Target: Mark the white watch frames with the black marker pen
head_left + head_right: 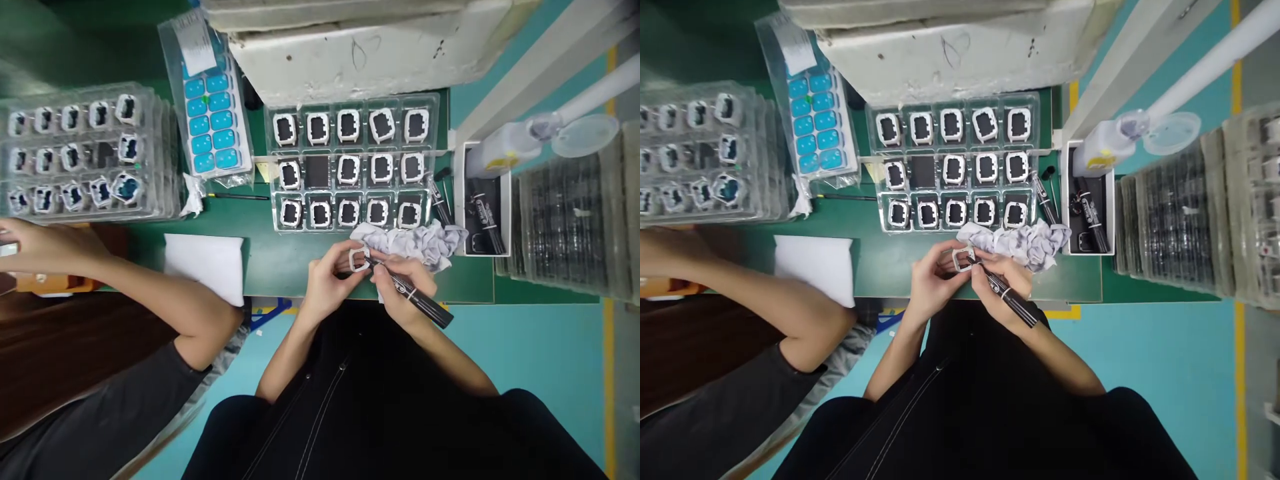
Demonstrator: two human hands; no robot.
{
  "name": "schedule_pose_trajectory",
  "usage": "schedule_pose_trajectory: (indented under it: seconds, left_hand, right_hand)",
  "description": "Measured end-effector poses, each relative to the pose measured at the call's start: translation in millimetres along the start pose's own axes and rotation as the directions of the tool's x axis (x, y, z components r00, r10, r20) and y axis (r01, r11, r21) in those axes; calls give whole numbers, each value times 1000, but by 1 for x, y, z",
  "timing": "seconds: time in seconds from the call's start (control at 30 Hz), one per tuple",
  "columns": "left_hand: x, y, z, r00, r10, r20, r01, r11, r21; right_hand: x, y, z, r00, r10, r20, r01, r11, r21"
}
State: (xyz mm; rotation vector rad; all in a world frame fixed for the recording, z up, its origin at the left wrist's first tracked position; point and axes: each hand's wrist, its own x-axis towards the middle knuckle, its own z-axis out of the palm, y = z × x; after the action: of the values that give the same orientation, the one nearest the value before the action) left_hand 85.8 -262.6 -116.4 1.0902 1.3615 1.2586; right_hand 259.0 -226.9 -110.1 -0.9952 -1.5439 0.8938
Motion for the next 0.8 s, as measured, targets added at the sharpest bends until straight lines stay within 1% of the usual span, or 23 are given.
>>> schedule_pose_trajectory:
  seconds: [0.17, 0.33, 0.53, 0.8]
  left_hand:
    - [-3, -2, -1, 997, 77, 10, -78, 990, 120]
    - [-4, -3, -2, 993, 121, 15, -122, 974, 191]
    - [-4, -2, -2, 994, 109, 22, -111, 970, 214]
    - [-5, 0, -1, 995, 97, 10, -97, 969, 229]
  right_hand:
    - [1, -2, 5, 999, -33, -43, 32, 999, -29]
    - [2, -2, 8, 997, -49, -52, 48, 998, -30]
    - [6, -6, 8, 997, -53, -51, 52, 998, -28]
    - [4, -4, 7, 998, -53, -41, 49, 995, -84]
